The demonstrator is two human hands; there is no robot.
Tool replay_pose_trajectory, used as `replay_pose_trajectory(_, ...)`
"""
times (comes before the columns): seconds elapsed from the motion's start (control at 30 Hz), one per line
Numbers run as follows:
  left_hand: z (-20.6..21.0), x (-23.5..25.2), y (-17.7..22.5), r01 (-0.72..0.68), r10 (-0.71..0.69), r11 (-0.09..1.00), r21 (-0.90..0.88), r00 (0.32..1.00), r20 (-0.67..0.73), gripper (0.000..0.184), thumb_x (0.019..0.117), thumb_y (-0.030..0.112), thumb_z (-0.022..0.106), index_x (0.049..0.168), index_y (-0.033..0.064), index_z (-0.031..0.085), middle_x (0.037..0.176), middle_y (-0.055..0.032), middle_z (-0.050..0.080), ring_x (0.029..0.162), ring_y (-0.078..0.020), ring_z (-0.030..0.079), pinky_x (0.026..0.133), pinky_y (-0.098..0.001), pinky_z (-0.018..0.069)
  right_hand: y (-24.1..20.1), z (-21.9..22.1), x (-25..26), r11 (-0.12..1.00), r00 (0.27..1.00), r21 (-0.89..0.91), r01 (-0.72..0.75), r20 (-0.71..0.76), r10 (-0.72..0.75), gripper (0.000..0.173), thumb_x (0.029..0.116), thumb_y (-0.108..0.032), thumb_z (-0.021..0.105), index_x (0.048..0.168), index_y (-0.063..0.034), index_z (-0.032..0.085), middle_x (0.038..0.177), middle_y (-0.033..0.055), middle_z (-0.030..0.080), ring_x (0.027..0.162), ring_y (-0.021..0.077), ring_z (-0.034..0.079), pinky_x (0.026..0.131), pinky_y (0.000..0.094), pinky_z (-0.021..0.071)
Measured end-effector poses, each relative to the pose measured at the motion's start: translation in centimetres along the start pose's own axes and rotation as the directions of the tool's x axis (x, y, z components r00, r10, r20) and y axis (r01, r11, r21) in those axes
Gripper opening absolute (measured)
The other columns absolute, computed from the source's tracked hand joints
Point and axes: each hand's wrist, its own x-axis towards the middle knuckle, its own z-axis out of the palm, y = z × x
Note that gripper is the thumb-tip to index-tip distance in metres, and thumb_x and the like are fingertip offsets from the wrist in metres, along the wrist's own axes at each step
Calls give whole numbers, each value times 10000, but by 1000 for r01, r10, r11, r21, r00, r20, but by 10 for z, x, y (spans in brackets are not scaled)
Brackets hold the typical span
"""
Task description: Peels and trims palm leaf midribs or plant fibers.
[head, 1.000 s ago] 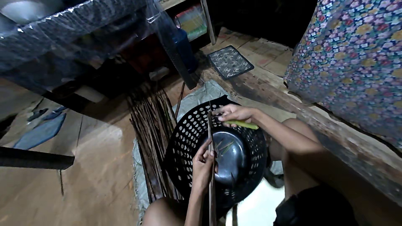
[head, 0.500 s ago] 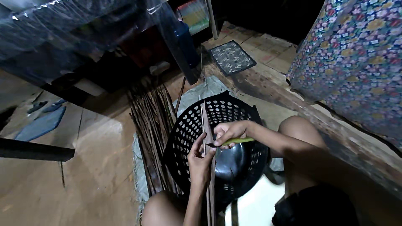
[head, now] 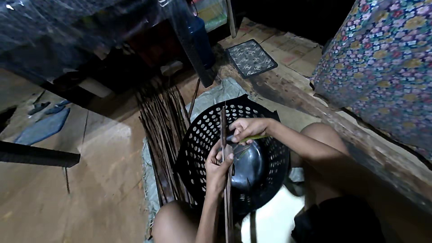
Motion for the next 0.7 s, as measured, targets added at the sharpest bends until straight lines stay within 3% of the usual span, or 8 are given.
replay_pose_trajectory(0.13,-1,3,-2,7,-6,999,54,1000,-17,477,888,-168,500,1356,-106,430,691,115,620,507,77,535,477,-97,455,-8,4,-2,991,998,-129,-20,-68,11,301,1020,1,510,1291,127,482,654,-58,517,527,-49,462,533,108,386)
replay_pose_trajectory(0.23,-1,5,-4,-2,4,996,85,1000,-23,494,898,-157,510,1383,-116,423,711,111,638,524,81,546,487,-97,457,-12,3,1,978,988,-207,-40,-151,8,305,1039,-30,515,1292,139,506,683,-28,528,541,-41,428,544,126,365)
replay_pose_trajectory(0.3,0,5,-4,12,-10,995,95,1000,-17,512,896,-164,504,1398,-112,419,705,112,631,528,74,556,489,-102,465,-5,-5,8,986,966,-166,26,-249,-67,247,1044,-34,510,1209,145,552,663,-39,517,529,-54,411,529,114,353)
replay_pose_trajectory(0.4,2,4,-3,46,-44,994,101,999,-20,498,899,-174,503,1385,-95,429,689,103,639,518,62,567,478,-107,472,10,-26,24,988,870,-80,134,-467,-156,191,1028,-28,542,1123,128,600,675,-22,566,525,-52,456,513,111,385)
replay_pose_trajectory(0.47,1,2,-4,37,-36,989,141,999,-10,502,901,-162,516,1392,-107,428,738,91,661,549,69,580,502,-103,477,2,-39,26,994,766,25,109,-639,-68,247,1068,-81,498,1192,117,582,772,16,553,578,1,463,556,157,407)
replay_pose_trajectory(0.53,-1,1,-5,22,-21,988,153,1000,-7,509,898,-157,516,1396,-111,425,752,96,673,556,78,584,503,-99,475,-4,-51,21,989,711,100,111,-703,-8,239,1084,-109,476,1176,88,574,749,-5,539,558,0,464,537,151,411)
replay_pose_trajectory(0.6,-3,2,-5,8,-6,989,149,1000,-15,513,888,-165,515,1390,-110,431,721,102,652,535,72,573,493,-103,476,-6,-46,11,993,790,102,59,-612,16,207,1081,-102,478,1131,71,578,704,-23,533,521,-14,460,506,132,410)
replay_pose_trajectory(0.7,-4,3,-7,-1,5,988,155,1000,-27,516,877,-161,537,1383,-105,450,729,94,654,542,67,574,499,-109,476,-7,-19,-3,998,965,34,-61,-254,68,203,1072,-71,464,1181,63,571,698,-50,528,525,-30,469,515,116,412)
